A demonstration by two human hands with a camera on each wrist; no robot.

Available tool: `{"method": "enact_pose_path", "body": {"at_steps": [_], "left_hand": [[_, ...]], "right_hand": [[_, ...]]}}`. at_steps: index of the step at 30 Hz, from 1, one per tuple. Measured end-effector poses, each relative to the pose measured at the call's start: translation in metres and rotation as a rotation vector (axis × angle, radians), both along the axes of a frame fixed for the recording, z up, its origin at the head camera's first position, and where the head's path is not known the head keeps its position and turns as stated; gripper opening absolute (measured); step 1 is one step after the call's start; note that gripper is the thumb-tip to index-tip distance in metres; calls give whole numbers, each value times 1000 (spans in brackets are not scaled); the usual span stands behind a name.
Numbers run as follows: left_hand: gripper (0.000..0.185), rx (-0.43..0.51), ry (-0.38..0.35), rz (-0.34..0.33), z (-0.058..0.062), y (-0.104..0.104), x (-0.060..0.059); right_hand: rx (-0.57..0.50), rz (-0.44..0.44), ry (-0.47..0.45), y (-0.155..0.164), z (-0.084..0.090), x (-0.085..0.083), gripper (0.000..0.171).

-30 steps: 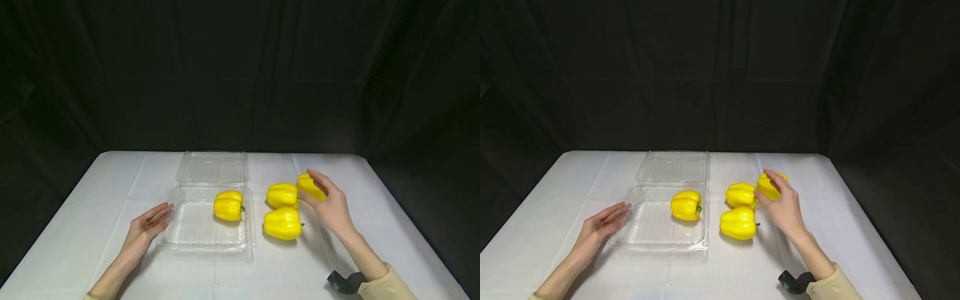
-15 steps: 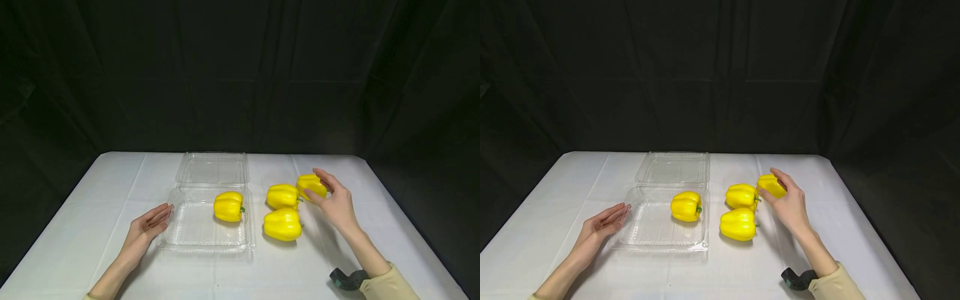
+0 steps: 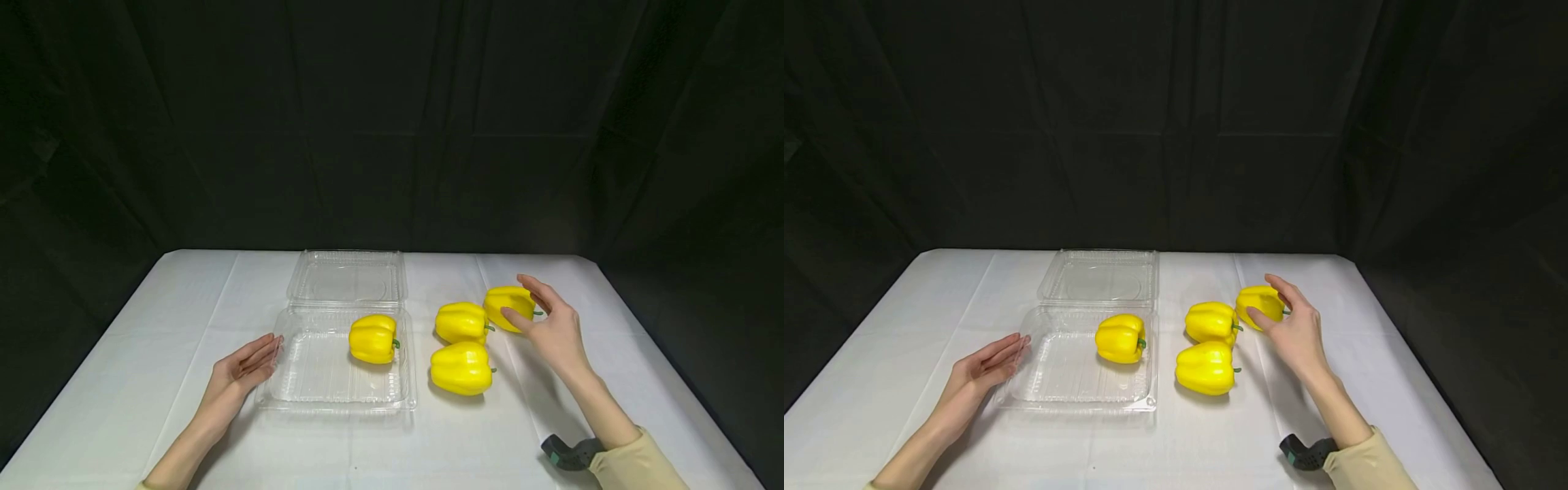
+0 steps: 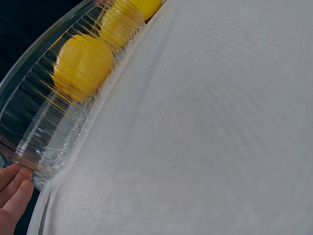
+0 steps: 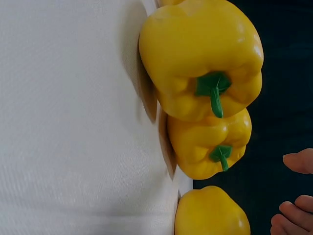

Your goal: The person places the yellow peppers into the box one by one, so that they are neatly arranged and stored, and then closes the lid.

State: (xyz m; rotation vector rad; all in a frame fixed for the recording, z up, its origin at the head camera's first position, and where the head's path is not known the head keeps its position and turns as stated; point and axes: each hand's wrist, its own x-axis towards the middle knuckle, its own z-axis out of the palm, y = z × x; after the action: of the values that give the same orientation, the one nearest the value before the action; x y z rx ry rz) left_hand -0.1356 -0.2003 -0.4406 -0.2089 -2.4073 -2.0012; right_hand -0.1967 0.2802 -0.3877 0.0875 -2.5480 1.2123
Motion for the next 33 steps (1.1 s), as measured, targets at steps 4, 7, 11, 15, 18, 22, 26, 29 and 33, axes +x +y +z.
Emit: {"method": "enact_pose_path", "body": {"at_steps": [4,7,11,15,18,22,26,29,33], "left_hand": [[55,5,-3,-3,0,0,0],[55,9,-4,-2,0,0,0],[55,6,-6,0,0,-1,0],[55,3,-10,3,0,0,0],[55,3,-7,2,0,0,0],[55,4,-1,-3,-1,0,-1],[54,4,0,-3,-1,0,-1],[54,7,-5,-1,-1,0,-1],[54,7,-17,-2,0,0,0]], "right_hand": [[-2,-13,-7,3,-1,-2,65],[-1,-23,-18,5,-1,-3,65],[6,-31,-32,9,-3,-6,66],[12,-33,-33,14,-6,-8,66],[13,-37,-36,17,-8,-10,66],[12,-43,-47,20,-9,-12,66],[21,-47,-53,21,-10,-13,67],[27,-52,-60,22,-12,-14,67],[31,-62,-82,25,-15,-15,69]]}}
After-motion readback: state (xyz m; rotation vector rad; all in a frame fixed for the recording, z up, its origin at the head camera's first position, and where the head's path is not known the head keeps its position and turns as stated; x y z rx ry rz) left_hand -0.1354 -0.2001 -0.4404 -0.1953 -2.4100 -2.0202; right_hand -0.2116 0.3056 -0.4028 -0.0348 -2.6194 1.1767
